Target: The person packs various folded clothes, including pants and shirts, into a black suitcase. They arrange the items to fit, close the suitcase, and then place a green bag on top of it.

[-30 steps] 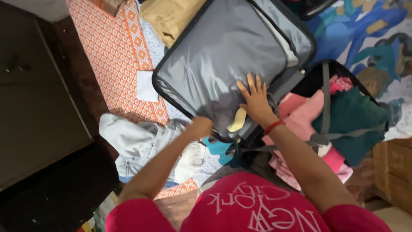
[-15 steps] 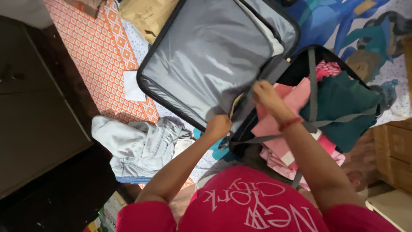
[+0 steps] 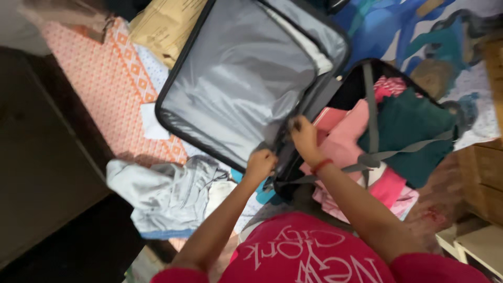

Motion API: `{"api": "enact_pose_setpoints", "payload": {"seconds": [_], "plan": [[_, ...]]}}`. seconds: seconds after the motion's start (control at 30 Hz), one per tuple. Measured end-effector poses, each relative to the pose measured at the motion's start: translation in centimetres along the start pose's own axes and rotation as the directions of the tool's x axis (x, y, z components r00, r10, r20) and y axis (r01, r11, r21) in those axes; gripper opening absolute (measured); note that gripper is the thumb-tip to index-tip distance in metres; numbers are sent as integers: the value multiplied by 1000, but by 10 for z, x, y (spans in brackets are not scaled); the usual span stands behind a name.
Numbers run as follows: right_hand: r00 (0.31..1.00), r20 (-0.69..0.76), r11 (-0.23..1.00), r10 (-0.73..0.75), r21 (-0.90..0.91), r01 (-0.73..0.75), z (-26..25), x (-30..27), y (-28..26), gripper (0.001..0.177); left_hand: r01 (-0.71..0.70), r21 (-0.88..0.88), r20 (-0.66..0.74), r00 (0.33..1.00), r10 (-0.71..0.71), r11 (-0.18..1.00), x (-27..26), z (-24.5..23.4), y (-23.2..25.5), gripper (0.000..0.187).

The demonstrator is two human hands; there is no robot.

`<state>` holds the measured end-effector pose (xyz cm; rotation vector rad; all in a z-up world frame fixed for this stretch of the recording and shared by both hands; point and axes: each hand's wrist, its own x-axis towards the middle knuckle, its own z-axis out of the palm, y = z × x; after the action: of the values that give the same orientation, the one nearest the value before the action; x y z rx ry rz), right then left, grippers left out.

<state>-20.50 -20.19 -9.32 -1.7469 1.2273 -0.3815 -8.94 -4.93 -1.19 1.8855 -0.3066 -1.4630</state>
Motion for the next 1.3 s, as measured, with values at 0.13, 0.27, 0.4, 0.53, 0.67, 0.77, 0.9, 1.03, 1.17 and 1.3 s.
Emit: {"api": "enact_pose_setpoints", "payload": {"seconds": [0.13, 0.27, 0.4, 0.53, 0.67, 0.77, 0.9, 1.03, 1.17, 1.3], "plan": [[995, 78, 983, 55, -178, -40, 5, 22, -22, 15, 24, 292, -19, 1000, -20, 956, 15, 10, 15, 27], [838, 504, 947, 211, -317, -47, -33, 46, -33, 19, -218, 475, -130, 941, 313, 852, 54, 32, 7, 32], [718, 644, 653, -262, -429, 623, -59, 80, -35, 17, -230, 517, -103, 939, 327, 825, 105, 48, 31, 33], [811, 570, 623, -134, -588, 516, -100, 99, -49, 17, -132, 259, -23, 989, 143, 957, 139, 57, 78, 33], [878, 244, 703, -413, -528, 477, -128, 83, -53, 60, 43, 151, 22, 999, -47, 988, 211, 99, 126, 31], [906, 167, 783, -388, -459, 420, -120, 69, -52, 82, -108, 274, -3, 994, 113, 956, 298, 150, 149, 31], [905, 219, 706, -365, -568, 423, -108, 77, -44, 77, 189, -615, 164, 980, -110, 765, 399, 180, 157, 19], [911, 233, 735, -340, -539, 412, -107, 85, -37, 77, 443, -799, 354, 893, -277, 407, 445, 136, 153, 15], [914, 223, 778, -339, -479, 406, -105, 84, -32, 73, 509, -785, 445, 860, -250, 354, 430, 123, 159, 15], [923, 239, 764, -302, -518, 385, -104, 88, -38, 76, 420, -844, 447, 895, 4, 333, 411, 93, 168, 12]]}}
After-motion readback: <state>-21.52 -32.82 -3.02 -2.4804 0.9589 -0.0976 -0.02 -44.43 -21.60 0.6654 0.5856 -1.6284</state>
